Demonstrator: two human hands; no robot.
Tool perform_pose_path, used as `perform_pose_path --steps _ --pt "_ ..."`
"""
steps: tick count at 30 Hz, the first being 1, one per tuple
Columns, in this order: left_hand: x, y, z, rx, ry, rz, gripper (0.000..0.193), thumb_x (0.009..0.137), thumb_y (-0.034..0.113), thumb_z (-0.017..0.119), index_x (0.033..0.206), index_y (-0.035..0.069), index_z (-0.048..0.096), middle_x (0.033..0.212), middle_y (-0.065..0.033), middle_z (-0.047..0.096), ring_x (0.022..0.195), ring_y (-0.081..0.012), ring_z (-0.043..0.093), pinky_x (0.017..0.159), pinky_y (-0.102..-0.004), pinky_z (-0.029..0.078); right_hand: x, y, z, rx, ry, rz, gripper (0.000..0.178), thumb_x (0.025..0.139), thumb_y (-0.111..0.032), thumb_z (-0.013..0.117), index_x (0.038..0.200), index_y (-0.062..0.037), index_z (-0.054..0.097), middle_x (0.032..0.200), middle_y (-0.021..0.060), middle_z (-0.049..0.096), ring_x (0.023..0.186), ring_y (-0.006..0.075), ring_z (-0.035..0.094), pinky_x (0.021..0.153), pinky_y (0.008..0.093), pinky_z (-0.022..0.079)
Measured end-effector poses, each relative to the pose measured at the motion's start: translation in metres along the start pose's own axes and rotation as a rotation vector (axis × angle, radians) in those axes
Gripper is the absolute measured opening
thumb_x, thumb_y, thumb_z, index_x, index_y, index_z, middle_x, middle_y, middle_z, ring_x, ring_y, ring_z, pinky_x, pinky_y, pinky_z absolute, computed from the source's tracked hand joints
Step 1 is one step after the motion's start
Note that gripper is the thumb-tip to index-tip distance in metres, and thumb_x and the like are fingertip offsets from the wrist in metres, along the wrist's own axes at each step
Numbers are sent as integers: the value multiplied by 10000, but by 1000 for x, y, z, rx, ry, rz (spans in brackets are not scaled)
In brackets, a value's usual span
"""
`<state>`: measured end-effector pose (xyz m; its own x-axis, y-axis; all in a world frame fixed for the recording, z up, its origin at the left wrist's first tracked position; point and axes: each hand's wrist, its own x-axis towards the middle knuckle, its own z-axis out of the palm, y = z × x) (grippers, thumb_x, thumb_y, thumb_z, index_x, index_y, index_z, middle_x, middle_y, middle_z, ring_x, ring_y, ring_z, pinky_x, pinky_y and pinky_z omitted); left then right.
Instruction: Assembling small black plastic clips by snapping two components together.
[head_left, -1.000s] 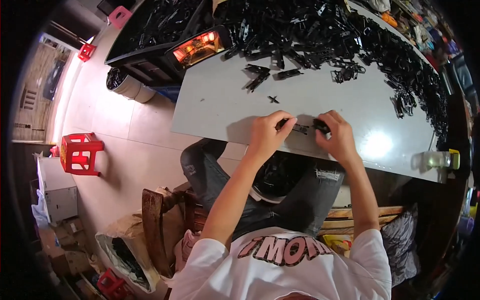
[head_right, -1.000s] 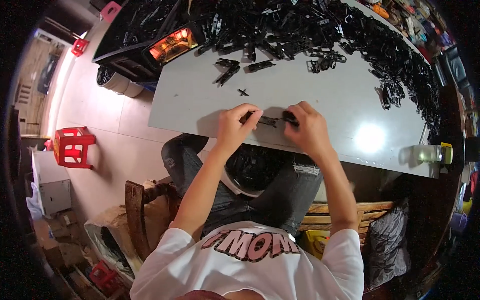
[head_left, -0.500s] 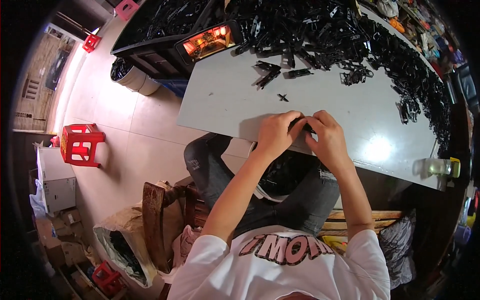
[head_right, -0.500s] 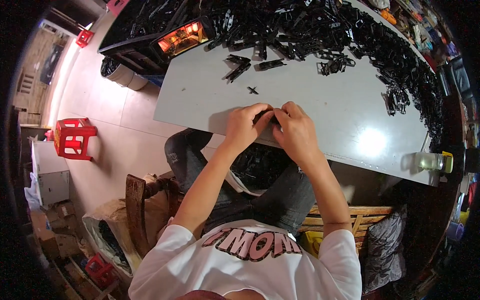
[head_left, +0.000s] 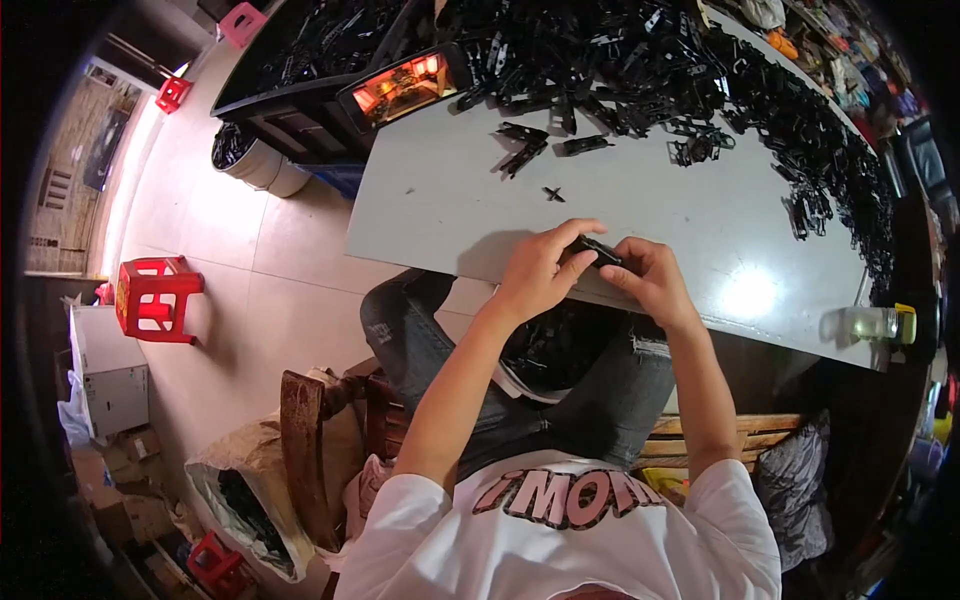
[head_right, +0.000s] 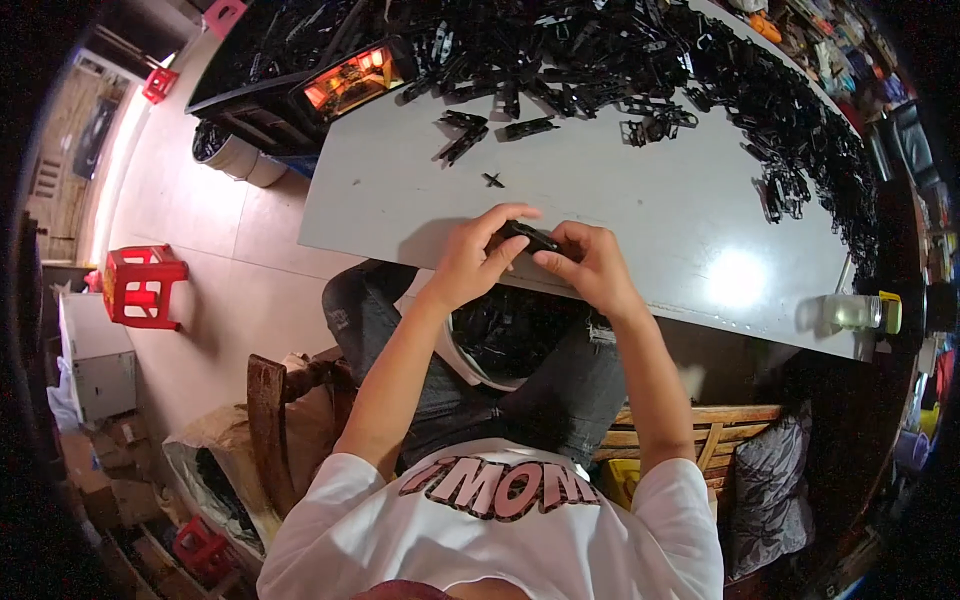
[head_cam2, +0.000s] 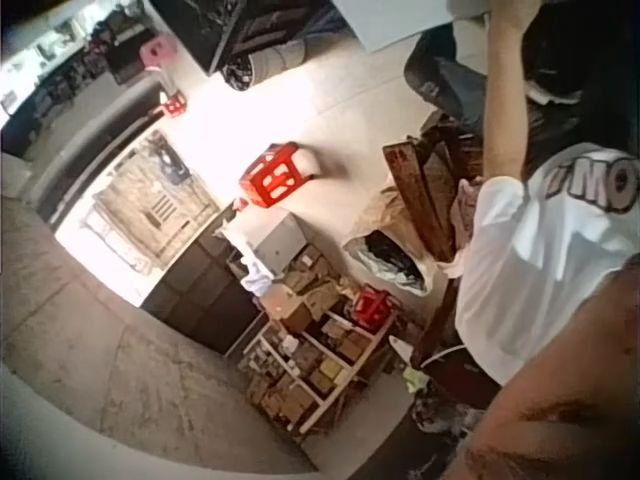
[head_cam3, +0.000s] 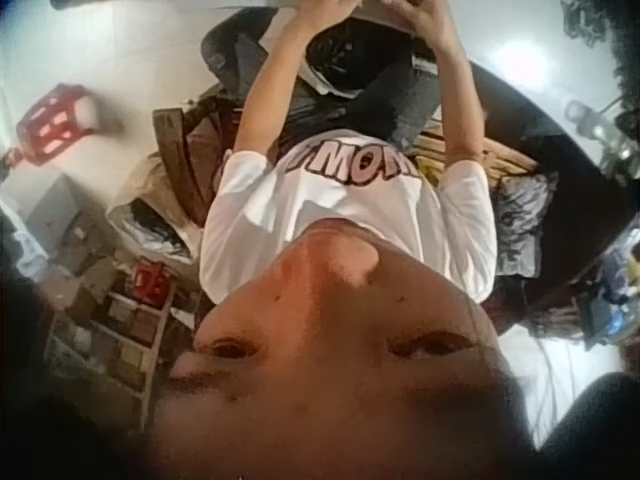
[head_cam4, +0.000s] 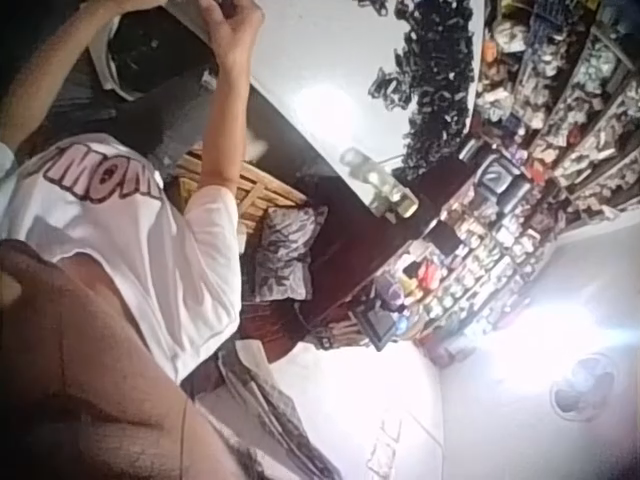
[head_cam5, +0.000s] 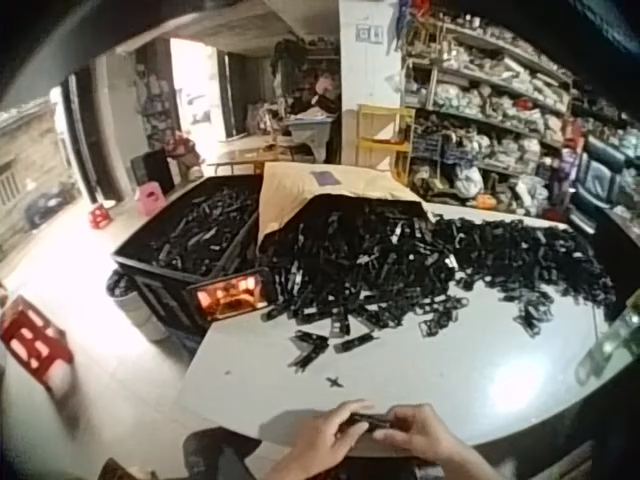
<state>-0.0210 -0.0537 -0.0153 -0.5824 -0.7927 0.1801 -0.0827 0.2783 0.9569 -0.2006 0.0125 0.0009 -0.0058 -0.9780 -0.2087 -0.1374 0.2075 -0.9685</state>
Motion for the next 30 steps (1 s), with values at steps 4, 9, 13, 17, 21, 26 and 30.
perform_pose_path --steps 4,9,13,17,21,26,30 --pt "0 -4 1 -7 39 125 154 909 113 562 1045 52 603 771 4 576 606 -49 476 555 -209 401 -1 2 1 4 3 26 216 853 -188 694 814 -2 591 652 -41 513 606 34 432 525 211 344" --pt "3 -13 -12 -214 178 -43 50 927 104 530 918 65 560 697 53 499 642 -16 441 563 -187 368 12 -6 -14 86 9 -57 152 890 -183 636 855 -36 614 677 -29 539 610 49 471 533 206 363" --pt "23 -15 -38 81 405 68 71 872 45 545 941 46 531 740 -4 508 654 -84 476 585 -230 401 43 15 -60 -458 466 -298 126 866 -120 615 932 -16 640 776 30 596 645 85 522 561 247 423" --pt "51 0 -45 632 502 186 151 798 11 581 930 35 512 838 -113 539 726 -291 564 647 -360 466 76 6 -80 -637 658 -375 136 835 -100 626 932 -5 630 844 90 605 692 179 575 600 309 464" --pt "65 -3 -40 770 409 -25 183 788 38 615 930 49 500 884 -142 550 805 -379 562 691 -433 467 100 8 -91 -1067 755 -291 120 820 -75 607 923 -14 596 938 144 591 822 327 595 692 405 488" --pt "54 -8 -43 851 292 -109 259 796 16 580 1031 74 488 940 -144 557 854 -378 602 661 -474 498 98 7 -88 -1168 619 -166 167 824 -49 586 991 -38 577 947 138 573 819 323 605 682 393 493" --pt "42 -2 -37 479 394 81 415 804 -24 563 1192 104 486 975 -142 560 873 -311 592 708 -407 483 63 2 -69 -760 514 -313 215 823 -13 590 1033 -58 588 922 109 568 751 245 595 660 313 486"
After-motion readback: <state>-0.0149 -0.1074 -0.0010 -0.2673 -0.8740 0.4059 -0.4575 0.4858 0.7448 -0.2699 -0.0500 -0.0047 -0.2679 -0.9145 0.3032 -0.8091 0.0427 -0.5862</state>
